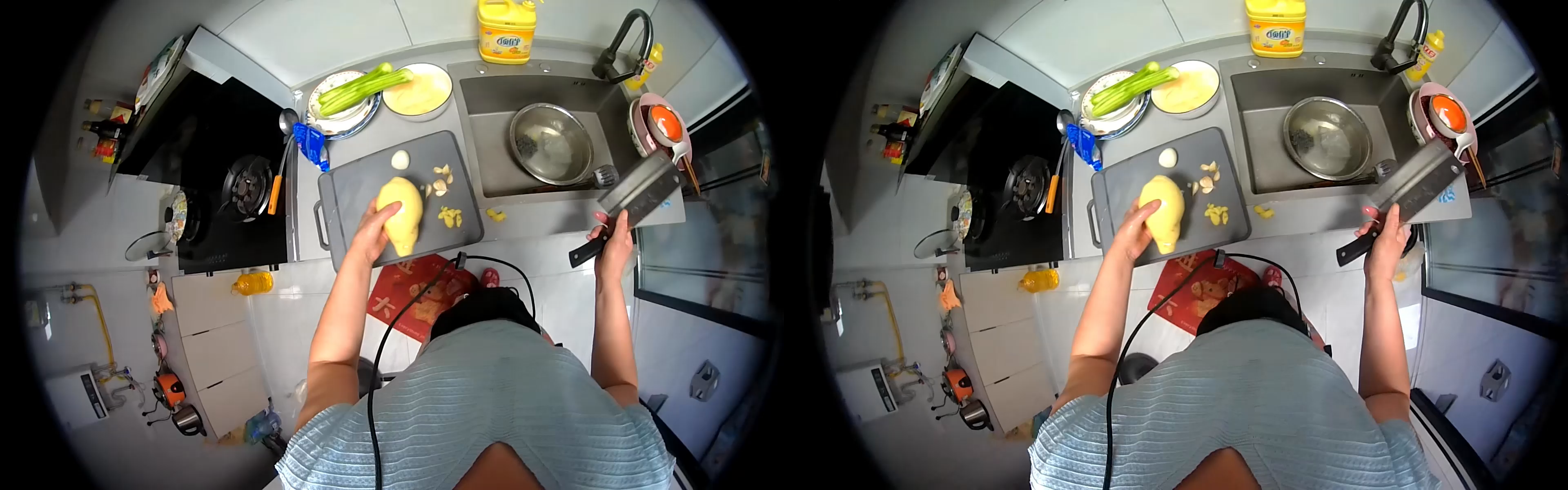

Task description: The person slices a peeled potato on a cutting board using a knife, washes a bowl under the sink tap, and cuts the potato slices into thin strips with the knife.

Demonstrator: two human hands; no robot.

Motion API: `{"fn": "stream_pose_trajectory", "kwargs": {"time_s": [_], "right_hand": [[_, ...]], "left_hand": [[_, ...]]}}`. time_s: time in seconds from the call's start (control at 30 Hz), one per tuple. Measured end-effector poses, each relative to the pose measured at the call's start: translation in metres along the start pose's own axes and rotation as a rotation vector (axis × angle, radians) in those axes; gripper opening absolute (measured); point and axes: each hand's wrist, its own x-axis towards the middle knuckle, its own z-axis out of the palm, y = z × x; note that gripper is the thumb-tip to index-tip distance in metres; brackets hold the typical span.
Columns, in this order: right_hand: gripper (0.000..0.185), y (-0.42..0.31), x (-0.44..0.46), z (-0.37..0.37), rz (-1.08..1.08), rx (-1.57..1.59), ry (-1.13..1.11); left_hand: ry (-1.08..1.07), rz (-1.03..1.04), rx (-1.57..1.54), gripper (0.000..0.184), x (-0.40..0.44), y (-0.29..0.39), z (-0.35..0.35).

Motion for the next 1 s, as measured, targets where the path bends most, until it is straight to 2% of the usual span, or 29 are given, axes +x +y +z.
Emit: {"fn": "stream_pose_trajectory", "kwargs": {"time_s": [0.07,0.1,0.17,0.2,0.27,0.33,0.43,0.5,0.53,0.57,0.6,0.63,0.77,0.83,0.87,0.9,1.0], "right_hand": [[0.041,-0.015,-0.002,0.015,-0.047,-0.098,-0.091],[0.038,0.009,-0.032,0.020,0.008,-0.114,-0.117],[0.032,0.024,-0.026,0.019,0.011,-0.410,-0.172],[0.026,0.024,-0.035,0.028,-0.030,-0.345,-0.227],[0.018,0.033,-0.043,0.035,-0.092,-0.417,-0.376],[0.017,0.034,-0.056,0.050,-0.081,-0.424,-0.455],[0.025,0.031,-0.079,0.078,-0.134,-0.641,-0.677],[0.026,0.049,-0.092,0.097,-0.450,-0.698,-0.705],[0.026,0.044,-0.100,0.108,-0.454,-0.713,-0.694],[0.028,0.040,-0.111,0.124,-0.546,-0.755,-0.725],[0.030,0.038,-0.120,0.137,-0.635,-0.802,-0.756],[0.030,0.039,-0.129,0.149,-0.634,-0.817,-0.743],[0.029,0.058,-0.174,0.206,-0.601,-0.889,-0.729],[0.026,0.064,-0.193,0.227,-0.597,-0.936,-0.687],[0.024,0.070,-0.204,0.238,-0.620,-0.934,-0.661],[0.024,0.073,-0.215,0.248,-0.612,-0.956,-0.651],[0.023,0.077,-0.235,0.274,-0.604,-1.040,-0.661]], "left_hand": [[0.043,0.022,-0.014,0.071,0.001,0.003,-0.005],[0.093,-0.004,0.037,0.071,-0.030,0.009,-0.030],[0.170,0.041,0.170,0.072,-0.032,0.015,-0.037],[0.204,0.035,0.187,0.074,-0.033,0.014,-0.044],[0.245,0.021,0.236,0.074,-0.032,0.011,-0.059],[0.275,0.011,0.334,0.070,-0.034,0.016,-0.064],[0.252,-0.026,0.481,0.072,-0.020,0.024,-0.078],[0.230,-0.055,0.475,0.073,-0.014,0.033,-0.079],[0.217,-0.087,0.467,0.073,-0.011,0.035,-0.080],[0.203,-0.087,0.467,0.073,-0.004,0.036,-0.088],[0.156,-0.013,0.506,0.074,0.006,0.031,-0.098],[0.110,0.060,0.544,0.075,0.010,0.031,-0.103],[-0.076,-0.009,0.573,0.074,0.018,0.043,-0.127],[0.019,0.376,0.991,0.076,0.027,0.031,-0.144],[-0.043,0.393,1.120,0.082,0.020,0.033,-0.147],[-0.063,0.386,1.106,0.082,0.021,0.026,-0.158],[0.030,0.420,1.090,0.081,0.023,0.010,-0.178]]}}
